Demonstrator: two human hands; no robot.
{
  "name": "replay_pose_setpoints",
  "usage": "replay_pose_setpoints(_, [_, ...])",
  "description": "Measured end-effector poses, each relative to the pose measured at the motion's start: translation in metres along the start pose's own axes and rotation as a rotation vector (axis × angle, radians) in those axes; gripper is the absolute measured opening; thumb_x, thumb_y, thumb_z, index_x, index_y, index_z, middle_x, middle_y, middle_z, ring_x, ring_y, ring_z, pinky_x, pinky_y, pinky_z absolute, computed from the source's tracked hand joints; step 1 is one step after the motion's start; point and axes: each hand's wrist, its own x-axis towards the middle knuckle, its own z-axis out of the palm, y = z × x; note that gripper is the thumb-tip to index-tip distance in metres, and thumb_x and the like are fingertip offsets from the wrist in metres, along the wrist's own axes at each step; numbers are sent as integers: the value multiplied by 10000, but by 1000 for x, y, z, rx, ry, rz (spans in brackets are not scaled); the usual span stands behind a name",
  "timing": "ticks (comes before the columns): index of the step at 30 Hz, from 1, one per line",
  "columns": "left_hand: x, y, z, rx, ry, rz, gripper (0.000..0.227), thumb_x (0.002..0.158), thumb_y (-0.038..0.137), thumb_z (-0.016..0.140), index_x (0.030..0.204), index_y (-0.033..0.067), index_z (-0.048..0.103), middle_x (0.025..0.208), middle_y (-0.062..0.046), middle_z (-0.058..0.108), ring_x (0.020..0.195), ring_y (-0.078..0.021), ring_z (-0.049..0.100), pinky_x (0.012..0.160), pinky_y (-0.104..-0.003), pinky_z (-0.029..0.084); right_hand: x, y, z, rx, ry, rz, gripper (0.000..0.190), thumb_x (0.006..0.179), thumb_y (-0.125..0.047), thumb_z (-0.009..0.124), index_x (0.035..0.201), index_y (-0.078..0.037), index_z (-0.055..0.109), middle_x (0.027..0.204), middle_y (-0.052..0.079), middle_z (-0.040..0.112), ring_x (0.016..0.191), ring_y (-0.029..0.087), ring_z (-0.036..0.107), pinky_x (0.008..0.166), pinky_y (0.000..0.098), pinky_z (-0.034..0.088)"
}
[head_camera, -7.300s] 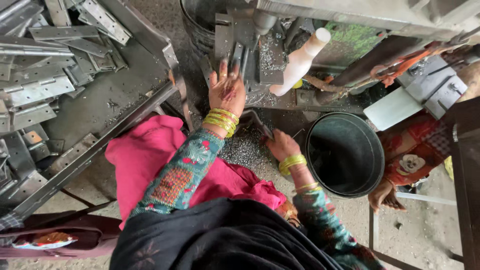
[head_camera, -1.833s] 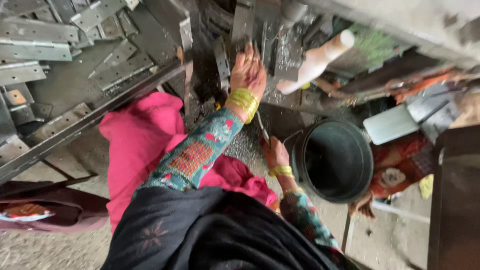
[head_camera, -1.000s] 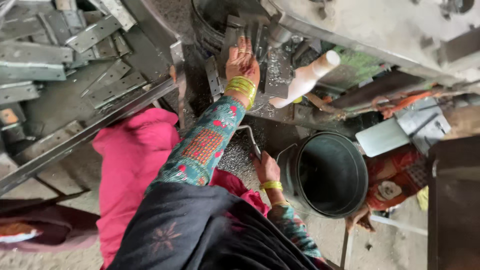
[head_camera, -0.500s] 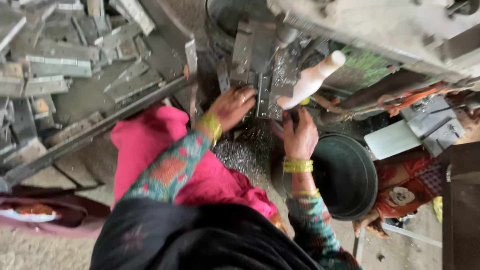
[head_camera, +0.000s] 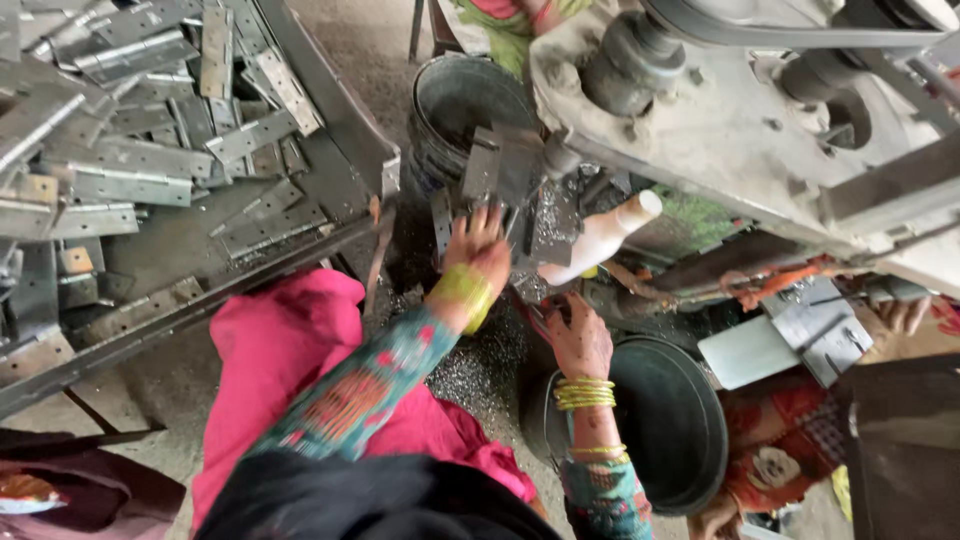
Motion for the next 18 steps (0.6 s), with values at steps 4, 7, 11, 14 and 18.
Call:
replay_pose_setpoints(4, [-22,-18,-53,-294,-118,56,522,877,122,543,1376,-23,589,1563,-193,451,1467,-346,331,1141,-527,251,16,24,12,16,-101,-45,332,879,-313,641,1157,-145,716,1050,134,757,1017,379,693,850,482,522])
replay_pose_setpoints(7, [1,-22,-79,-287,-212,91,426,989,150,479,1350,-31,614,1559,-219,471,1523,-351,319,1169,-556,232,17,56,35,-36,-99,-77,357,878,-310,633,1177,-122,689,1026,153,747,980,401,687,818,502,523])
replay_pose_setpoints(11, [17,-20,-84,-265,-200,34,451,976,179,451,1349,-13,615,1542,-206,476,1516,-343,300,1180,-583,188,-33,103,115,-86,-187,7,337,886,-401,664,987,-80,659,896,208,714,875,461,658,702,550,497])
replay_pose_setpoints(14, [0,-18,-65,-262,-315,103,416,992,200,437,1319,38,638,1571,-188,446,1537,-352,263,1188,-613,174,-69,141,175,-60,-143,75,409,900,-468,684,897,-60,647,843,240,695,841,486,645,657,562,493])
replay_pose_setpoints(18, [1,-19,-42,-95,-135,-27,539,848,124,446,1370,100,581,1633,-117,383,1519,-205,280,1174,-552,160,-46,165,177,-314,-234,-204,402,957,-401,633,1096,-25,617,885,239,691,853,447,660,662,524,517])
